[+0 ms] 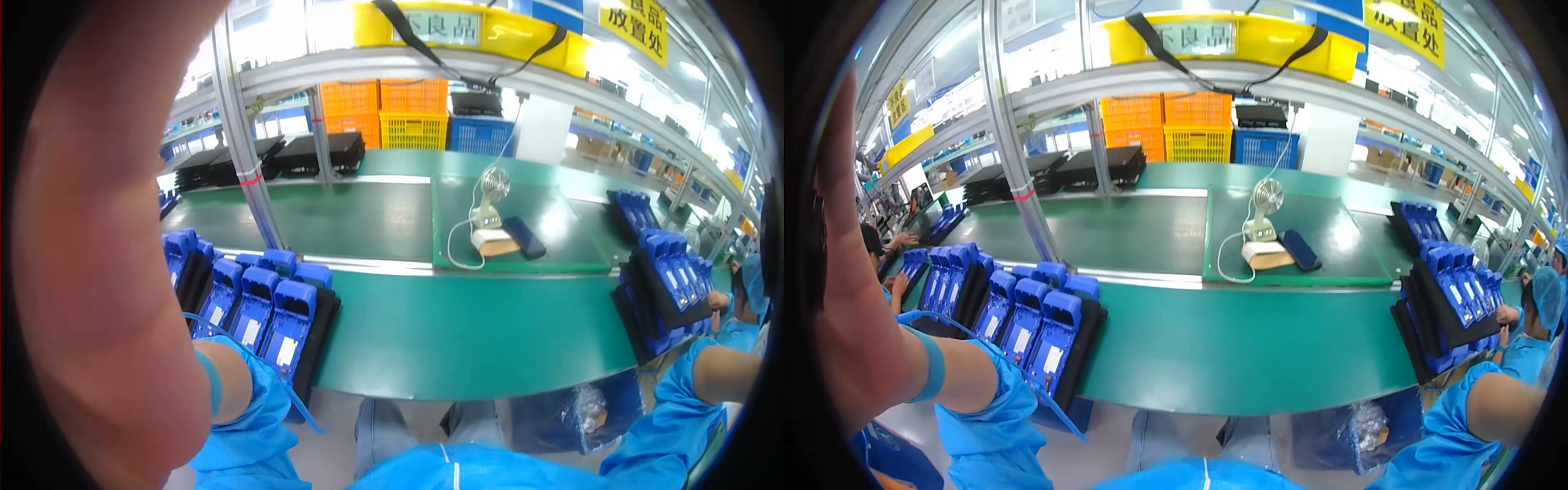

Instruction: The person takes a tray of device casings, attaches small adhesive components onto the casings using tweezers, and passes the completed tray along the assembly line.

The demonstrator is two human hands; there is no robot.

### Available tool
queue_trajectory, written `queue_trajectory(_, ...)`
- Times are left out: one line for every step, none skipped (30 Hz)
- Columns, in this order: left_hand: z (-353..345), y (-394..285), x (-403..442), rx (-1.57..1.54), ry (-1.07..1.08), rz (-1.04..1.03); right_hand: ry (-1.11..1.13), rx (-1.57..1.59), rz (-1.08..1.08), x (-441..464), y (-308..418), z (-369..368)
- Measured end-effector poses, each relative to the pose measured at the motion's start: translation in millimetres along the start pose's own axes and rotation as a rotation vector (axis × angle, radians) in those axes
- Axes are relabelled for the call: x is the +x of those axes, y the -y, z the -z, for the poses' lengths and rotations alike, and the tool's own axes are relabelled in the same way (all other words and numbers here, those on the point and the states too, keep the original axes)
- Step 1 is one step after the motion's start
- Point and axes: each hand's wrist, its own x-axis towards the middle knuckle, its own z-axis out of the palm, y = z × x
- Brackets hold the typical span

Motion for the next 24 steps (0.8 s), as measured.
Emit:
queue_trajectory(-3, -1, 2, -0.005, 0.009, -0.015, 0.003, -0.046, 0.035, 4, -2, 2)
queue_trajectory(-5, -4, 4, -0.013, 0.015, -0.034, 0.005, -0.092, 0.071, 8, -4, 4)
queue_trajectory(-8, -5, 7, -0.019, 0.024, -0.047, 0.062, -0.022, 0.011, 11, -9, 7)
queue_trajectory(-10, -6, 9, -0.029, 0.028, -0.056, 0.078, 0.018, -0.02, 10, -10, 9)
queue_trajectory(-12, -6, 12, -0.042, 0.035, -0.065, 0.092, 0.058, -0.051, 9, -11, 11)
queue_trajectory(-15, -7, 14, -0.053, 0.039, -0.073, 0.098, 0.054, -0.033, 6, -8, 7)
queue_trajectory(-17, -6, 15, -0.063, 0.044, -0.079, 0.117, 0.061, -0.037, 2, -3, 1)
queue_trajectory(-19, -6, 17, -0.074, 0.044, -0.083, 0.118, 0.093, -0.033, 0, 2, -4)
queue_trajectory(-21, -6, 18, -0.087, 0.044, -0.087, 0.119, 0.125, -0.028, -2, 8, -9)
queue_trajectory(-24, -4, 18, -0.097, 0.047, -0.086, 0.12, 0.156, -0.023, -4, 13, -14)
queue_trajectory(-25, -2, 19, -0.102, 0.046, -0.084, 0.123, 0.13, 0.006, -2, 18, -16)
queue_trajectory(-27, -2, 19, -0.11, 0.046, -0.079, 0.111, 0.121, 0.026, 2, 20, -17)
queue_trajectory(-29, 0, 19, -0.114, 0.048, -0.076, 0.098, 0.112, 0.046, 5, 22, -19)
queue_trajectory(-30, 2, 17, -0.122, 0.043, -0.071, 0.086, 0.103, 0.066, 8, 25, -20)
queue_trajectory(-32, 4, 17, -0.128, 0.04, -0.066, 0.088, 0.113, 0.054, 9, 22, -19)
queue_trajectory(-33, 5, 15, -0.128, 0.036, -0.058, 0.082, 0.113, 0.048, 7, 19, -18)
queue_trajectory(-34, 7, 12, -0.133, 0.028, -0.05, 0.082, 0.12, 0.037, 4, 16, -17)
queue_trajectory(-34, 9, 10, -0.137, 0.023, -0.04, 0.083, 0.121, 0.024, 2, 13, -15)
queue_trajectory(-34, 10, 7, -0.14, 0.015, -0.026, 0.075, 0.127, 0.008, 0, 10, -14)
queue_trajectory(-35, 12, 3, -0.141, 0.006, -0.008, 0.072, 0.131, -0.003, 0, 8, -13)
queue_trajectory(-34, 13, -1, -0.142, -0.007, 0.014, 0.063, 0.135, -0.02, -2, 5, -12)
queue_trajectory(-33, 14, -5, -0.139, -0.018, 0.041, 0.052, 0.143, -0.039, -3, 2, -10)
queue_trajectory(-32, 15, -12, -0.14, -0.033, 0.069, 0.046, 0.151, -0.056, -3, 1, -8)
queue_trajectory(-31, 16, -16, -0.138, -0.042, 0.1, 0.038, 0.164, -0.073, -4, -2, -7)
